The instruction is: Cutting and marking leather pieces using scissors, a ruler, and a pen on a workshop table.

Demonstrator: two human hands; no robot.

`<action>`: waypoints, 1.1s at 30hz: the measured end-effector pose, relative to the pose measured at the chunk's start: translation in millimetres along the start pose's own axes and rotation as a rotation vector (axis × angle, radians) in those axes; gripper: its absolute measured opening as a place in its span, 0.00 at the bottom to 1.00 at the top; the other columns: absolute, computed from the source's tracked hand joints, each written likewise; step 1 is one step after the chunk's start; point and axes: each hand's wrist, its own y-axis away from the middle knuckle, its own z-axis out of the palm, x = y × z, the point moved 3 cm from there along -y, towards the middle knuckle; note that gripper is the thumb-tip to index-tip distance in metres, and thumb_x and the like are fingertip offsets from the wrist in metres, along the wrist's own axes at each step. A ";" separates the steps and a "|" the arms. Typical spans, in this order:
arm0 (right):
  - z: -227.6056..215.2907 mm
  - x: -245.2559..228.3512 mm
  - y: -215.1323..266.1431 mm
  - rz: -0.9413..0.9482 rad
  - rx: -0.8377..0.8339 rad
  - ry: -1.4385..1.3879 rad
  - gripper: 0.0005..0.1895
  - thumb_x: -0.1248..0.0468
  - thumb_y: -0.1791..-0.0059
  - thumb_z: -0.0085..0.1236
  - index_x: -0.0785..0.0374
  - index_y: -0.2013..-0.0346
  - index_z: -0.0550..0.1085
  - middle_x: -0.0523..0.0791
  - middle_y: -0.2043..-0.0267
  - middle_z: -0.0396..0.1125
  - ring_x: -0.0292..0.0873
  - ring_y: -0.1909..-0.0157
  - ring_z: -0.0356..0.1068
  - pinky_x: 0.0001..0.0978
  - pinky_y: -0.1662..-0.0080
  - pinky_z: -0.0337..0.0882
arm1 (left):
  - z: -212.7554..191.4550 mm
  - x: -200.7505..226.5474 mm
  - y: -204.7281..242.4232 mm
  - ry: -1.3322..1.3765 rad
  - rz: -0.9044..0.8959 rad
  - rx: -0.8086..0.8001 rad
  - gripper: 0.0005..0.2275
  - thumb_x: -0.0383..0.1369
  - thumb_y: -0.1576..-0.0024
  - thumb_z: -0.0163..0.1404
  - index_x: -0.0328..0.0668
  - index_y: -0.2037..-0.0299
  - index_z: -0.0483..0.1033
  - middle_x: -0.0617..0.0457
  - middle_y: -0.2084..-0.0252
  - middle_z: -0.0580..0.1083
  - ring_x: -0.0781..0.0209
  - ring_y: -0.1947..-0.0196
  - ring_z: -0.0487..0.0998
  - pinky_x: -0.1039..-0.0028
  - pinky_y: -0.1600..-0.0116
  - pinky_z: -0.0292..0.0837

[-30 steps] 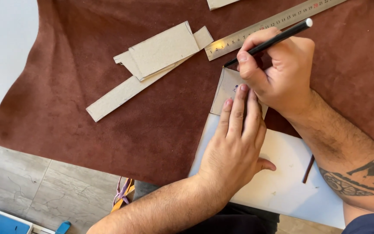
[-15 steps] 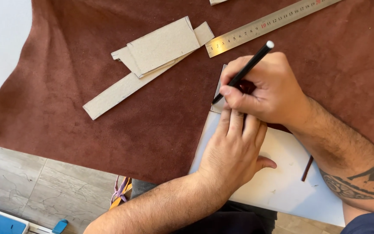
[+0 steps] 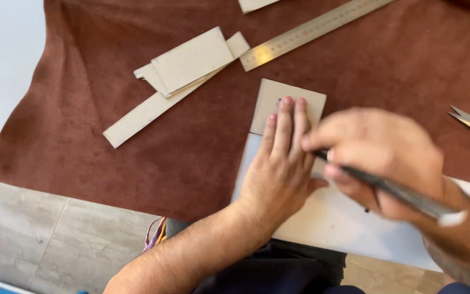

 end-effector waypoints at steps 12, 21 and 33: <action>-33.2 -25.2 295.8 0.762 -0.014 0.992 0.15 0.54 0.49 0.68 0.63 0.61 0.81 0.45 0.62 0.77 0.45 0.62 0.77 0.37 0.61 0.75 | -28.3 -60.8 -51.4 -0.012 0.305 -0.086 0.43 0.47 0.59 0.63 0.41 0.30 0.65 0.47 0.46 0.72 0.48 0.45 0.72 0.58 0.38 0.67; -99.0 41.1 296.8 0.601 0.195 0.999 0.14 0.75 0.42 0.61 0.80 0.42 0.78 0.59 0.47 0.73 0.58 0.49 0.71 0.49 0.44 0.72 | -39.0 -65.8 -53.1 0.074 0.319 -0.043 0.23 0.40 0.50 0.55 0.36 0.45 0.76 0.46 0.58 0.74 0.46 0.58 0.76 0.57 0.58 0.76; -151.0 135.1 346.2 0.819 -0.153 1.090 0.39 0.54 0.52 0.67 0.58 0.26 0.77 0.42 0.46 0.75 0.47 0.44 0.74 0.37 0.47 0.73 | -33.0 -115.5 -136.2 0.616 -0.224 0.404 0.11 0.30 0.34 0.58 0.40 0.59 0.65 0.51 0.62 0.64 0.55 0.61 0.63 0.61 0.59 0.60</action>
